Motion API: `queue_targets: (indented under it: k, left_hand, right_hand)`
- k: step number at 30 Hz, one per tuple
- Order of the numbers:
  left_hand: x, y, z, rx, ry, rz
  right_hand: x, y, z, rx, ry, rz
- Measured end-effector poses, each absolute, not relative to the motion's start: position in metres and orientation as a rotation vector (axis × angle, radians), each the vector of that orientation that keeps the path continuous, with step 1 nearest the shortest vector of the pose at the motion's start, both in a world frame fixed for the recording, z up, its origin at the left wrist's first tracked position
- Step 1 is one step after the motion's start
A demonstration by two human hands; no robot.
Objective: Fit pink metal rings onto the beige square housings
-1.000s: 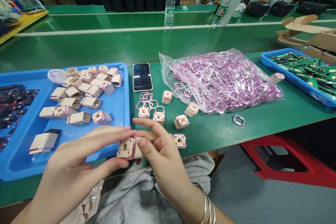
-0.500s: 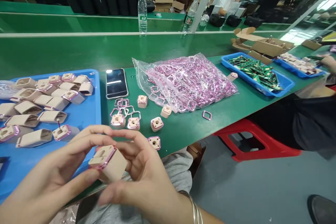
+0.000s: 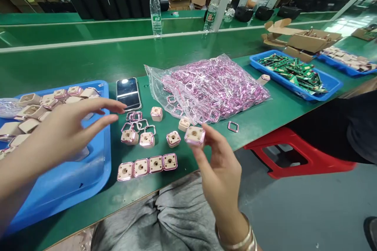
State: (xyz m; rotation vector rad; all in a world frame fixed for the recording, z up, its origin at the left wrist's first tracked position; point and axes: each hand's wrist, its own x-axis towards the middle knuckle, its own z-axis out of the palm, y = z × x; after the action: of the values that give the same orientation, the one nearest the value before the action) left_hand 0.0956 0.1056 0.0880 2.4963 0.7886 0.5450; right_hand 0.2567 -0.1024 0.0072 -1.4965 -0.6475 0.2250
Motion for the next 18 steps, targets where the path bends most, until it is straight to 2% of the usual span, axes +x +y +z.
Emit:
queue_targets:
  k: [4,8,14,18]
  left_hand:
    - [0.133,0.151,0.062,2.702,0.720,0.161]
    - [0.153,0.159,0.043,2.690,0.667,0.046]
    - [0.145,0.157,0.059,2.569,0.757,0.197]
    - [0.129,0.140,0.079,2.337,0.817,0.347]
  right_hand:
    - [0.296,-0.096,-0.031,-1.649,-0.768,0.274]
    - [0.307,-0.099,-0.040,-1.779,-0.893,0.187]
    - [0.305,-0.091,-0.009,-1.745,-0.995,-0.306]
    - [0.300,-0.065,0.017,-2.135,-1.262,-0.468]
